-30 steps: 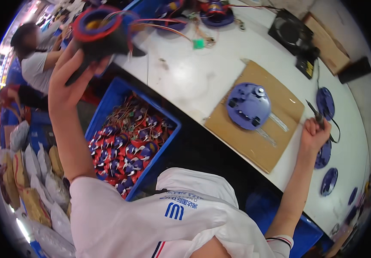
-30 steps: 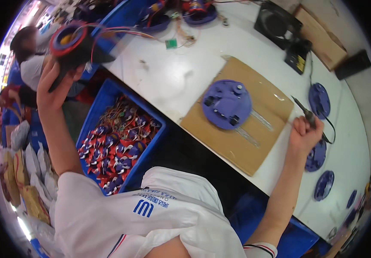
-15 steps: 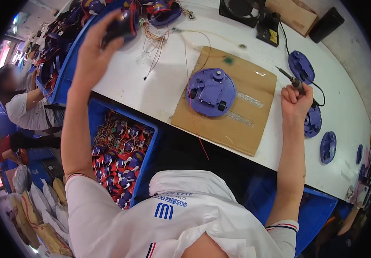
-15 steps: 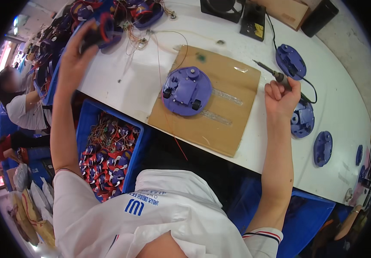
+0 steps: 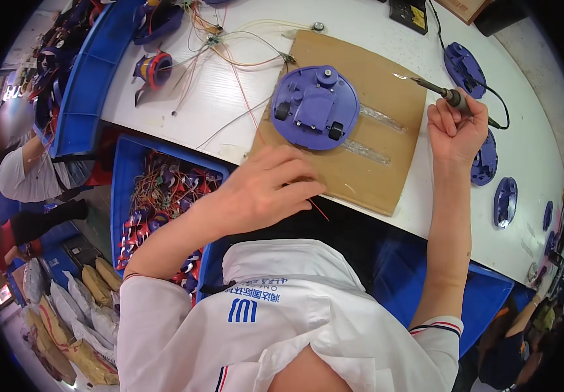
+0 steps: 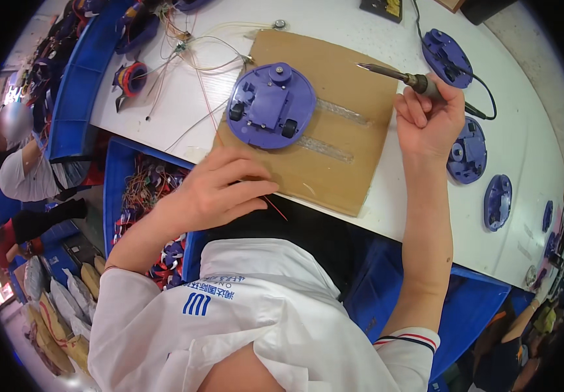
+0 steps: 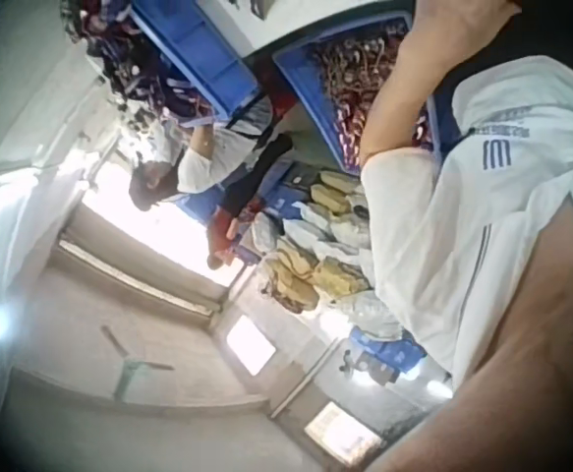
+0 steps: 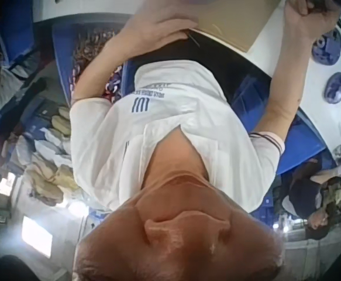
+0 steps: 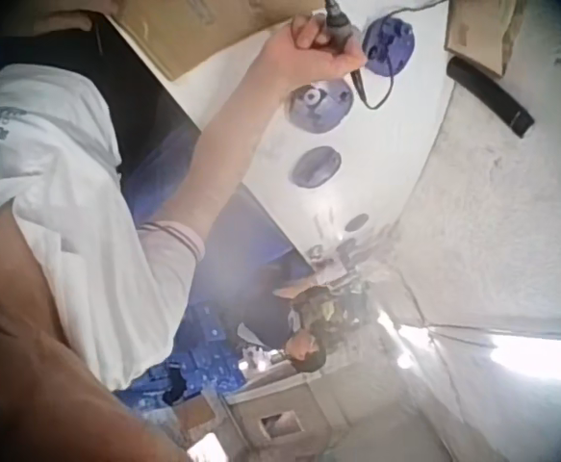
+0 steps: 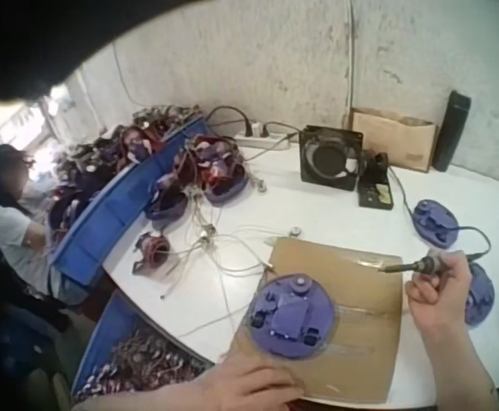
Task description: Soldering wires onto blue plastic electronic components at a workbench.
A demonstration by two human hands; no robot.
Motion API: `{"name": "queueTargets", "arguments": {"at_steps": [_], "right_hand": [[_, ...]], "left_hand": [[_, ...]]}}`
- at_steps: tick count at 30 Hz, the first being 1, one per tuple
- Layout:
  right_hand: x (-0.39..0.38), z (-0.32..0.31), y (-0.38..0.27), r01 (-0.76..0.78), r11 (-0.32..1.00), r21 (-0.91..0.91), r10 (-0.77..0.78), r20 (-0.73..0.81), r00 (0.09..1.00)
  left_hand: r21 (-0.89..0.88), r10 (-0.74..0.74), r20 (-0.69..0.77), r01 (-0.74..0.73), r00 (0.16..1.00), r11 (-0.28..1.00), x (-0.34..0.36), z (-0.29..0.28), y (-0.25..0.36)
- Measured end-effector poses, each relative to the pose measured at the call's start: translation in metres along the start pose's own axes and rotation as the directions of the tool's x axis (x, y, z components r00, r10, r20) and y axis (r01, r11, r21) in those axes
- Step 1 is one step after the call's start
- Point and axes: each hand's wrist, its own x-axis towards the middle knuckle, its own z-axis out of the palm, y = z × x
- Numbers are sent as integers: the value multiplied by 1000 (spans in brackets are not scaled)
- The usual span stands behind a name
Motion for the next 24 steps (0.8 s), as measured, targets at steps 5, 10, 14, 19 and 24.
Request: {"name": "queueTargets", "arguments": {"at_steps": [5,10,14,19,24], "right_hand": [[-15,13,7,-1,997,-73,2,10,1000],[-23,16,15,-29,992,-124,46,134,990],[-26,22,20,-44,969,-244,71,103,992],[-19,36,29,-4,921,-390,20,37,999],[-19,34,44,-9,942,-334,9,-1,1000]], "left_hand": [[-68,65,21,-64,998,996,-6,21,-7],[10,113,-76,-113,991,994,-12,34,1],[-282,-412,-242,343,878,896,-3,20,13],[-482,-594,-467,374,655,792,37,5,-11],[-138,-338,-572,318,748,938,49,15,-34]]}}
